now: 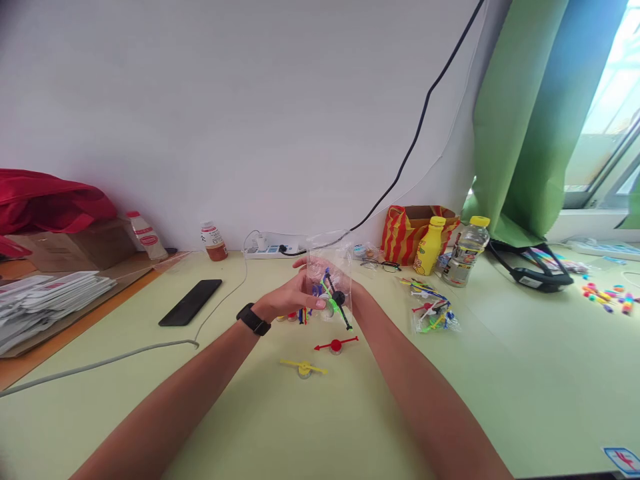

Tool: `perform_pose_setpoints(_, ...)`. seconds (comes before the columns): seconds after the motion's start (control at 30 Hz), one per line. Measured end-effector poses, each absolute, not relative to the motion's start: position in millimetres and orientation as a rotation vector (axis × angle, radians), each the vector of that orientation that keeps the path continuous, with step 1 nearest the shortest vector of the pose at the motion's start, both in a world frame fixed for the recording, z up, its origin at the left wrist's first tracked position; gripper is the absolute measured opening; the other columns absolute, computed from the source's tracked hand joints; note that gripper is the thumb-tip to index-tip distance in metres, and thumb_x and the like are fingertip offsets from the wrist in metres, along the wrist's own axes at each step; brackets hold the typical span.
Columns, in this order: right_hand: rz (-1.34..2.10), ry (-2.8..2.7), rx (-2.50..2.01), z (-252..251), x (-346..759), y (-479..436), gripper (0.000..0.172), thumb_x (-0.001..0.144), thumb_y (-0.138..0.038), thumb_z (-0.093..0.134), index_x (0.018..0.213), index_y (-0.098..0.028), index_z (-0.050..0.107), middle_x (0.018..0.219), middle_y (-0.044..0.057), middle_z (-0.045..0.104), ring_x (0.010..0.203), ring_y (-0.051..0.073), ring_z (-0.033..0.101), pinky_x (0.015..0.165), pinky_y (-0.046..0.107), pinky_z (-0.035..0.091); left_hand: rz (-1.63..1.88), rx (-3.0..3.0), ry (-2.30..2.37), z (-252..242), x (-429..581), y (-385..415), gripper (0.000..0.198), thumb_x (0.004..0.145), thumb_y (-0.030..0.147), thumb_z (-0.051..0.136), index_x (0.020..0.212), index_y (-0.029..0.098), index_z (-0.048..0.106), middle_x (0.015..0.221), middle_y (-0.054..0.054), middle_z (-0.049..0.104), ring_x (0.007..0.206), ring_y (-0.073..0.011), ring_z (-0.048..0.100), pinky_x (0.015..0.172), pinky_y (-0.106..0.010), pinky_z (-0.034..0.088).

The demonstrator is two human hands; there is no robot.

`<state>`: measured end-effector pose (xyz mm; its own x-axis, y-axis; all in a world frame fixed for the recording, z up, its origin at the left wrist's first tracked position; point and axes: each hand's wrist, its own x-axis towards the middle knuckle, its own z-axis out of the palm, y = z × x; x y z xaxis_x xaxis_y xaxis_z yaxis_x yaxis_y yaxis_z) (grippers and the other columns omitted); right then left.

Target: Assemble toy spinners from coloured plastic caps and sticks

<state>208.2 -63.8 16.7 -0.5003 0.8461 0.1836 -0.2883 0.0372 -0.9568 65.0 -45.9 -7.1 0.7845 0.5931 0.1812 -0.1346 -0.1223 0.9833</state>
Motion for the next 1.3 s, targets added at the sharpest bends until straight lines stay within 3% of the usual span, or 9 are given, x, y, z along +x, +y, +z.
perform_pose_setpoints(0.27, 1.602, -1.401, -0.655, 26.2, 208.3, -75.4, 0.047, 0.069, -0.043, 0.074, 0.111, -0.026, 0.060, 0.074, 0.002, 0.067, 0.065, 0.021, 0.062, 0.052, 0.031, 0.051, 0.638, 1.626, 0.383, -8.1, 65.0, -45.4, 0.037, 0.068, 0.033, 0.093, 0.089, 0.015, 0.069, 0.083, -0.001, 0.064, 0.077, -0.0127, 0.059, 0.077, -0.026, 0.046)
perform_pose_setpoints(0.43, 1.593, -1.448, -0.661, 29.5, 208.8, -80.1, 0.057, 0.060, -0.040, 0.081, 0.112, -0.028, 0.061, 0.077, 0.002, 0.067, 0.067, 0.021, 0.064, 0.052, 0.031, 0.051, 0.640, 1.654, 0.423, -7.8, 64.0, -44.6, 0.039, 0.066, 0.036, 0.093, 0.091, 0.015, 0.072, 0.082, -0.002, 0.065, 0.076, -0.0137, 0.060, 0.075, -0.026, 0.046)
perform_pose_setpoints(0.83, 1.580, -1.425, -0.662, 21.8, 211.3, -78.7, 0.048, 0.068, -0.041, 0.074, 0.113, -0.029, 0.061, 0.080, 0.003, 0.070, 0.070, 0.023, 0.065, 0.055, 0.033, 0.054, 0.674, 1.590, 0.390, -9.2, 66.2, -46.4, 0.042, 0.065, 0.033, 0.095, 0.094, 0.015, 0.071, 0.087, -0.002, 0.067, 0.080, -0.0136, 0.062, 0.079, -0.026, 0.048)
perform_pose_setpoints(1.3, 1.587, -1.403, -0.627, 24.8, 207.3, -75.0, 0.049, 0.067, -0.043, 0.076, 0.110, -0.026, 0.060, 0.078, 0.003, 0.069, 0.070, 0.023, 0.065, 0.055, 0.033, 0.055, 0.652, 1.579, 0.368, -6.1, 67.5, -50.5, 0.035, 0.069, 0.032, 0.092, 0.091, 0.014, 0.071, 0.087, -0.004, 0.066, 0.081, -0.0141, 0.061, 0.074, -0.024, 0.048)
